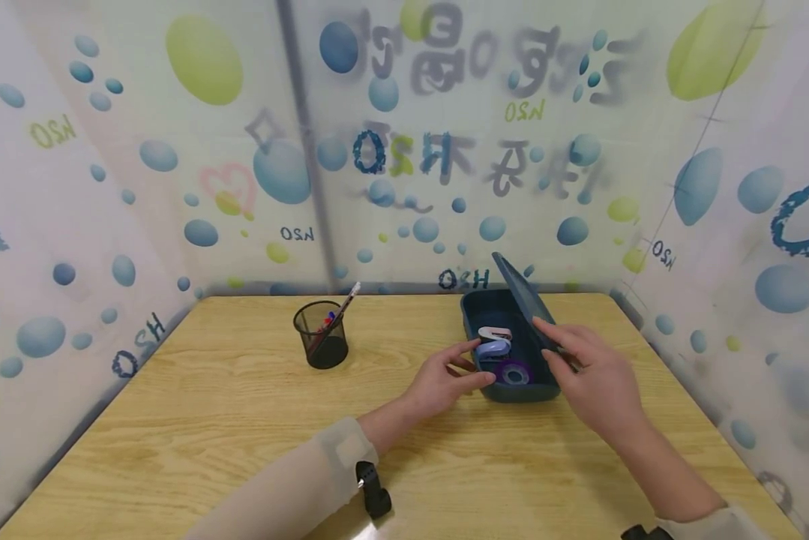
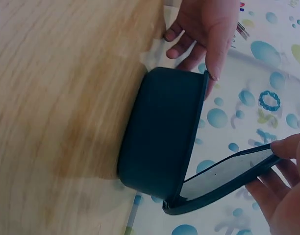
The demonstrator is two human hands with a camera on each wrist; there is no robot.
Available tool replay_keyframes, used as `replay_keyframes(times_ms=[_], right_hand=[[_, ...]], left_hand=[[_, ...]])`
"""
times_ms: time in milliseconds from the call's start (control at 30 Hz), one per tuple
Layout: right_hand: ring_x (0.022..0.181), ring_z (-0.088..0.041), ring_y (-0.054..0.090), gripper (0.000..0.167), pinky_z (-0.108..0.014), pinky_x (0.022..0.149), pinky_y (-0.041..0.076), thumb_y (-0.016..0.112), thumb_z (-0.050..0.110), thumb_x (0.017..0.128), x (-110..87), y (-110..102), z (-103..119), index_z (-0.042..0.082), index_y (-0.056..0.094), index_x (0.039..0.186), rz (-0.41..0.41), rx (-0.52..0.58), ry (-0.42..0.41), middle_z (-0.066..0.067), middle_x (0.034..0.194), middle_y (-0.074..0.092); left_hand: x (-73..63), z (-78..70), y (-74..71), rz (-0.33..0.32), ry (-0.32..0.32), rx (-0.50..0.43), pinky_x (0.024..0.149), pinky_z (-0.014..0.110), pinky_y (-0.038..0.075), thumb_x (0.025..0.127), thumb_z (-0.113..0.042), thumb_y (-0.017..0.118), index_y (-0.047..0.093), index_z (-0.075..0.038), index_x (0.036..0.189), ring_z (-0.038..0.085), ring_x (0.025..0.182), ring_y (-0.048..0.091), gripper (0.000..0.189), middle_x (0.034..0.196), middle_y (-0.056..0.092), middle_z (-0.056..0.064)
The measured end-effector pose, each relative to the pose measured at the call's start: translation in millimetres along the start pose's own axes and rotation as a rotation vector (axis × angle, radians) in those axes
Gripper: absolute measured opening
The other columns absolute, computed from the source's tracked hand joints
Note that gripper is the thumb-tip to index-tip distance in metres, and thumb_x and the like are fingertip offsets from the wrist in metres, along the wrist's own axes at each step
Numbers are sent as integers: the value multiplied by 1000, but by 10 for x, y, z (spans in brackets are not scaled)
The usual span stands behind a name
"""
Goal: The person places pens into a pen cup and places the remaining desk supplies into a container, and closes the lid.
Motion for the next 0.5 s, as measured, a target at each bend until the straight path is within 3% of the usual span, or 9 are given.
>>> replay_keyframes(times_ms=[100, 233, 333, 500], right_hand=[[96, 4, 67, 59, -1, 73, 46, 87, -5, 88, -20, 53, 68, 16, 76, 142, -4, -97, -43, -11, 117, 79], [96, -30, 77, 59, -21, 61, 53, 88, -2, 86, -42, 121, 132, 17, 77, 141, 5, -166, -70, -11, 117, 79], [98, -35, 78, 58, -33, 59, 56, 89, -2, 85, -52, 165, 168, 18, 78, 139, 0, -184, -91, -10, 116, 80], [83, -28, 78, 60, -22, 51, 43, 92, -4, 80, -72, 222, 213, 18, 80, 135, -24, -187, -146, -6, 115, 81]], left_hand=[[-6, -6, -7, 32, 0, -12, 78, 29, 60, 100, -37, 83, 56, -28, 162, 15, 91, 67, 69, 130, 69, 10], [3, -24, -48, 49, 6, -7, 76, 31, 61, 101, -38, 81, 56, -25, 162, 17, 89, 68, 67, 135, 68, 11], [53, -50, -110, 11, 15, 4, 73, 30, 59, 102, -39, 81, 59, -22, 160, 17, 86, 66, 65, 131, 68, 10], [209, -236, -213, -72, 103, 10, 76, 27, 56, 108, -38, 72, 55, -19, 162, 18, 92, 67, 60, 127, 71, 8]])
Point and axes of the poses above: each hand's wrist, its own x-axis towards the middle knuckle, its own y-axis out of the palm, z = x × y, the point moved 7 cm from there along x, towards the middle knuckle
